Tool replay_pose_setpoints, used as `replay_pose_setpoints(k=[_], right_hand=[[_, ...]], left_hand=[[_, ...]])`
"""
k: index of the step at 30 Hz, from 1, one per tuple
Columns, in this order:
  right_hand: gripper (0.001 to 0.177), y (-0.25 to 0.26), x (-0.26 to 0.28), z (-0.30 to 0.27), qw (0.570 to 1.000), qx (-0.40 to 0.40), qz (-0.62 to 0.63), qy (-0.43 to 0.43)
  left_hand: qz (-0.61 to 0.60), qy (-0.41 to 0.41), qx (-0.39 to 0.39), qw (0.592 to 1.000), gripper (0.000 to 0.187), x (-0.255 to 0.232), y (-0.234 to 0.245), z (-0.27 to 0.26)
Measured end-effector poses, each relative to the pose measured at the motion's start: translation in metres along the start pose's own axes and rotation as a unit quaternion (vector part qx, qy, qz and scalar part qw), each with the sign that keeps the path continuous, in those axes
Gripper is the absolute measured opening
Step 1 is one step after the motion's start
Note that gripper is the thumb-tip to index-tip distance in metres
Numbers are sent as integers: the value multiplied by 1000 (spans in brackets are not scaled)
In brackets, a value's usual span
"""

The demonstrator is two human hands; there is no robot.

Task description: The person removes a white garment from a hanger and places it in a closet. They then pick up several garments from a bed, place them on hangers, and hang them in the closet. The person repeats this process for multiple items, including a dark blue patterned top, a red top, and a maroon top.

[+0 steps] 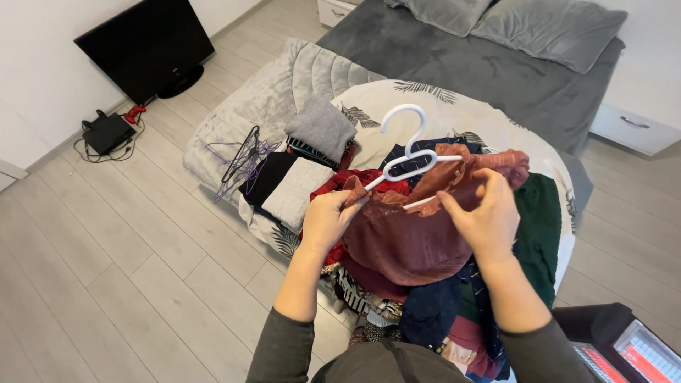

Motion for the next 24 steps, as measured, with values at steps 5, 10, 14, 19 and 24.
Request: replay_pose_setpoints(k=[5,10,14,19,24], right_hand=[[19,-25,-37,17,992,-64,-87,-61],[9,7,-18,37,997,-25,76,9],[6,16,3,54,969,79,174,155],[40,34,12,63,970,25,117,210],[70,53,28,73,961,-53,60,264]], left_hand=[[66,-15,-18,998,33,-1,-8,0],[123,-22,-6,992,30,-12,-4,-5],[102,-23,11,994,26,-15,-8,-4],[0,-27,-42,999,21,-22,19,-10],[-68,-43,-124,989,14,-26,47,-23]])
Point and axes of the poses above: each hand's wrist, its own z-axis towards the middle knuckle, its own y-axis out of the back of the hand, x = y × z, the point moved 2 cm from there along z, towards the middle knuckle, and after that the axes turned 12 degrees about x, right-handed, at the moved point
